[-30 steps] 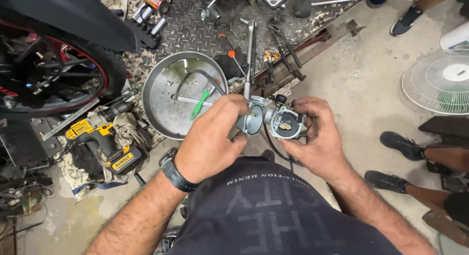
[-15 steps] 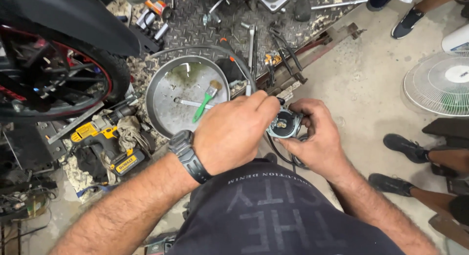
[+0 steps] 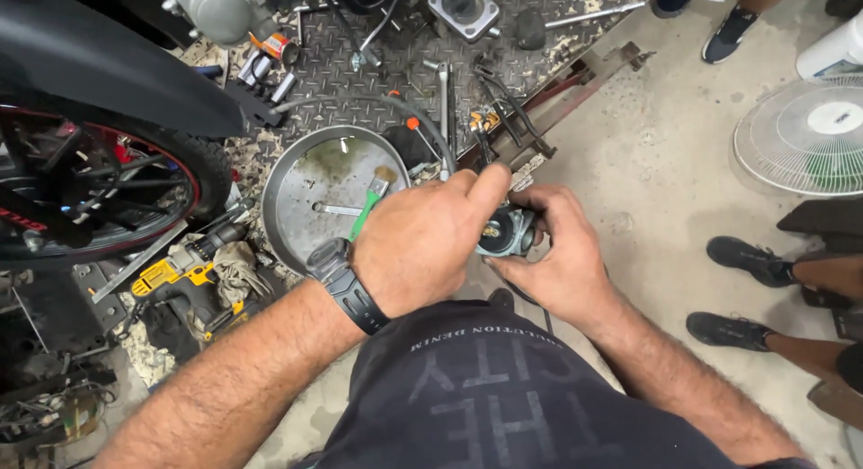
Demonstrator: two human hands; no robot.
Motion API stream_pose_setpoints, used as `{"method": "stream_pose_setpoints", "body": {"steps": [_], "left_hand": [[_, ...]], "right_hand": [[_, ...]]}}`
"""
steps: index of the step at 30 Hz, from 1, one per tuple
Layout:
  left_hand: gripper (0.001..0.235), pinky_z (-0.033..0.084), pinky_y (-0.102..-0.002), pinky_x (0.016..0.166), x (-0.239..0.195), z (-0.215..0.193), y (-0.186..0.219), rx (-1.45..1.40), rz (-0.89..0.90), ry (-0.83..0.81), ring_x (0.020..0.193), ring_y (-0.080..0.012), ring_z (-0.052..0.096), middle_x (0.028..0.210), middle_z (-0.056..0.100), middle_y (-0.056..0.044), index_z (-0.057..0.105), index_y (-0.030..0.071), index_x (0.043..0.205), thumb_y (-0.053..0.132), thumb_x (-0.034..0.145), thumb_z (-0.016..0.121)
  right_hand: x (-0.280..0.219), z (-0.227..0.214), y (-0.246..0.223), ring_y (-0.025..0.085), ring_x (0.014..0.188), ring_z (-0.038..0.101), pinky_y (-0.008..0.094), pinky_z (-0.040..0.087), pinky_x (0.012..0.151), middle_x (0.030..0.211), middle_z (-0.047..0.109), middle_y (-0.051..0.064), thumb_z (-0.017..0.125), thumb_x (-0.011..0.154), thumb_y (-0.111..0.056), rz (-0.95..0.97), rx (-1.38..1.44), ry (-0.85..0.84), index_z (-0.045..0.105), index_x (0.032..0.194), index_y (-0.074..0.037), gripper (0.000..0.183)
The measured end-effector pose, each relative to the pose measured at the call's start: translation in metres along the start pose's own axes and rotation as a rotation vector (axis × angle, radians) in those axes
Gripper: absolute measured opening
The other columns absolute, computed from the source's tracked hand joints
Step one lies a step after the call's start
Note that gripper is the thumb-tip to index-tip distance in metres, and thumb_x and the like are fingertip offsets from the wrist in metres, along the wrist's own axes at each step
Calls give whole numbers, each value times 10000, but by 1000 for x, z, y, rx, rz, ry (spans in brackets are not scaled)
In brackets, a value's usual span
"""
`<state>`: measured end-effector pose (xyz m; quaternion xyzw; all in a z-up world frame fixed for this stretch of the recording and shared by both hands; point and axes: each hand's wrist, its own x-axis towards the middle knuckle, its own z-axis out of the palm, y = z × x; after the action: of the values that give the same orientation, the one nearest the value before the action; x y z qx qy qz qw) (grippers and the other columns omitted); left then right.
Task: A person disassembles and inspects a motorcycle carburetor using a screwdriver in a repair shop.
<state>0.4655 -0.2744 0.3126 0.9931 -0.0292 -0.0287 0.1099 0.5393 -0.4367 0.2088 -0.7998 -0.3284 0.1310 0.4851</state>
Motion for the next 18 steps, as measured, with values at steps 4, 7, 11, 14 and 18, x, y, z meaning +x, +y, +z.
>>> {"method": "stream_pose_setpoints", "body": {"steps": [4,7,11,14,18], "left_hand": [[545,425,-529,375,2,2,-1,-24,-5,-2,597,-393,625,801,584,-124,398,62,1136,33,634,609],[619,436,-524,377,2,5,0,-4,-18,-1,607,-387,635,816,594,-124,388,60,1185,62,623,646],[661,454,-476,365,1,11,3,112,-25,51,605,-333,658,770,596,-94,402,79,1246,126,639,659],[645,428,-437,322,0,18,7,220,-24,135,520,-287,649,717,585,-52,439,106,1210,132,606,664],[651,411,-390,306,0,32,13,320,-23,192,472,-238,630,683,563,-21,456,112,1224,158,610,668]], "right_hand": [[3,0,-9,173,927,536,269,457,719,1063,575,52,795,595,-167,-5,-55,-11,565,1137,-92,593],[1,3,-9,185,985,528,270,461,732,1110,553,76,793,603,-171,-24,-70,-5,562,1176,-87,623],[0,5,-11,269,1164,486,379,402,993,1158,558,112,800,617,-262,-68,-150,3,560,1193,-68,654],[2,9,-14,316,1091,506,407,403,934,1120,574,146,757,615,-243,-88,-189,2,575,1145,-32,599],[-2,15,-13,314,1139,489,396,397,970,1166,539,158,697,578,-167,-18,-214,-36,565,1180,-5,638]]}}
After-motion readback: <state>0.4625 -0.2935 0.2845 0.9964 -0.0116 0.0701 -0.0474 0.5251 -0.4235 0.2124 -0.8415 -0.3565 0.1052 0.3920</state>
